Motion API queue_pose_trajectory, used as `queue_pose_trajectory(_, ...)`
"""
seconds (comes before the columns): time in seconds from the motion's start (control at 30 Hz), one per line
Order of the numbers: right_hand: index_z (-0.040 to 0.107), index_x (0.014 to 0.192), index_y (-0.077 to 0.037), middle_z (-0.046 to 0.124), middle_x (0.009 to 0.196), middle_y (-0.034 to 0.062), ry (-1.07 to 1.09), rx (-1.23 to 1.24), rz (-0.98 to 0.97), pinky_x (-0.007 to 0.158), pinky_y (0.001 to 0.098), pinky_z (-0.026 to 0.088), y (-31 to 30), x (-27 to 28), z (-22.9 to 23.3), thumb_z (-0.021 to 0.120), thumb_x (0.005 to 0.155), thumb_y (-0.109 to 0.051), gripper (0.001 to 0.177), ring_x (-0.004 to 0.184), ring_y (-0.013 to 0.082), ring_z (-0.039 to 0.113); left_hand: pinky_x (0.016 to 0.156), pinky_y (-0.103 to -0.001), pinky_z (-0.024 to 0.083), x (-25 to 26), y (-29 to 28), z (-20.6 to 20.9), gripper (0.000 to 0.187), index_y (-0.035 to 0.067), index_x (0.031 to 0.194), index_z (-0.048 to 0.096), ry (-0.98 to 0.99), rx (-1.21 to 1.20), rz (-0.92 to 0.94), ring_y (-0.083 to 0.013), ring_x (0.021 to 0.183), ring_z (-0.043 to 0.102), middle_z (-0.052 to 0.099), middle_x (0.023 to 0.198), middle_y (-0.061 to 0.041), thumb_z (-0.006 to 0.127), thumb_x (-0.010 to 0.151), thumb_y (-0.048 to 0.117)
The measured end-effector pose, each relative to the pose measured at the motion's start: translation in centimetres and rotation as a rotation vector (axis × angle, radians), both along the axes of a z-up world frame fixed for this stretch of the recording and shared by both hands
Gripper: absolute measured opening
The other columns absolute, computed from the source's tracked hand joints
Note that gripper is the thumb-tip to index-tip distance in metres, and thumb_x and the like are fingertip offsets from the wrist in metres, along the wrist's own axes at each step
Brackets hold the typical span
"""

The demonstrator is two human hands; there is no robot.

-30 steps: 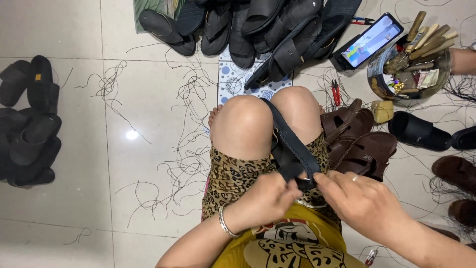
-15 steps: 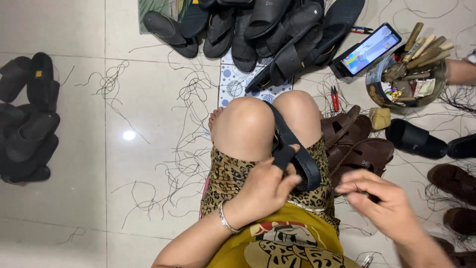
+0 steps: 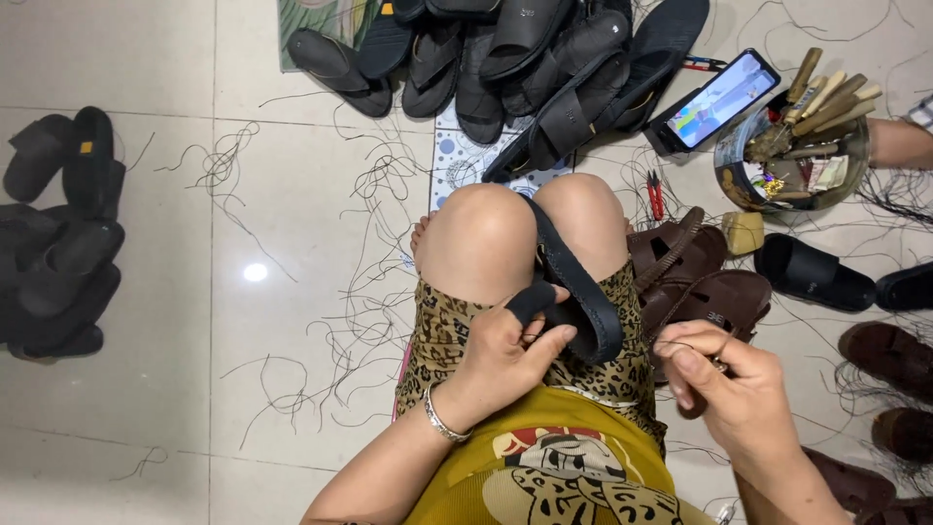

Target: Hand-sewing the soles of black sandals using a sewing awl and thread while sitting on the floor.

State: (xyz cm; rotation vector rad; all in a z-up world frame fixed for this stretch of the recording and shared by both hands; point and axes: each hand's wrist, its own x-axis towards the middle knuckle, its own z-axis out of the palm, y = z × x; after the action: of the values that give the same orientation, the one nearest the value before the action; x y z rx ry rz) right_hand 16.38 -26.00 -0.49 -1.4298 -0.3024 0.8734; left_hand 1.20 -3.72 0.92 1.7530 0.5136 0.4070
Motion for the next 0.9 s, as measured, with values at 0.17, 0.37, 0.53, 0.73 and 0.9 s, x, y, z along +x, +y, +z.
queue_pose_trajectory(0.17,0.067,0.095,0.002,0.067,0.106,0.0183,0.27,0.245,-0.015,0.052,0.0241,0.045,-0.1,-0.6,-1.5,0.057,0.103,-0.008,0.016,0.069,0.0154,0.055,0.049,-0.027,0.044,0.3,-0.5,-0.8,0.015,0.001,0.101,0.069,-0.064,0.251,0.046,-0.0146,0.051,0.053,0.065,0.071,-0.005,0.069,0.087,-0.002)
queue_pose_trajectory(0.37,0.056,0.076,-0.004,0.057,0.068,0.0084,0.282,0.368,0.338,0.037,0.0221,0.035,-0.9,-1.4,-1.7,0.055,0.099,-0.01,0.024,0.048,0.0097,0.04,0.046,-0.03,0.046,0.5,-0.9,-1.6,0.01,0.0,0.096,0.067,-0.103,0.42,0.102,-0.0187,0.048,0.057,0.069,0.072,-0.009,0.068,0.086,-0.003)
queue_pose_trajectory(0.53,0.075,0.076,-0.007,0.081,0.08,0.0052,-0.351,-0.02,0.519,0.065,0.0255,0.062,0.0,0.3,2.3,0.066,0.089,-0.017,0.019,0.068,0.0132,0.074,0.054,-0.023,0.052,-1.2,0.4,-1.1,0.017,0.001,0.105,0.071,-0.111,0.08,0.144,-0.0107,0.056,0.063,0.073,0.076,-0.002,0.073,0.088,0.002)
queue_pose_trajectory(0.73,0.071,0.091,0.006,0.069,0.113,0.0177,0.003,-0.032,0.023,0.046,0.0244,0.042,-0.3,-0.2,0.4,0.064,0.089,0.004,0.008,0.057,0.0134,0.05,0.053,-0.021,0.035,-2.2,1.3,2.0,0.024,-0.001,0.116,0.067,-0.136,-0.169,0.042,-0.0061,0.055,0.038,0.044,0.066,0.008,0.07,0.092,0.001)
queue_pose_trajectory(0.9,0.073,0.096,0.004,0.07,0.113,0.024,0.214,0.32,0.123,0.046,0.0223,0.045,-1.0,-0.8,-1.3,0.063,0.095,-0.002,0.012,0.06,0.0159,0.057,0.059,-0.017,0.038,-3.5,0.3,1.5,0.028,0.001,0.121,0.067,-0.125,-0.613,-0.01,-0.0034,0.062,0.042,0.051,0.071,0.007,0.071,0.093,0.001)
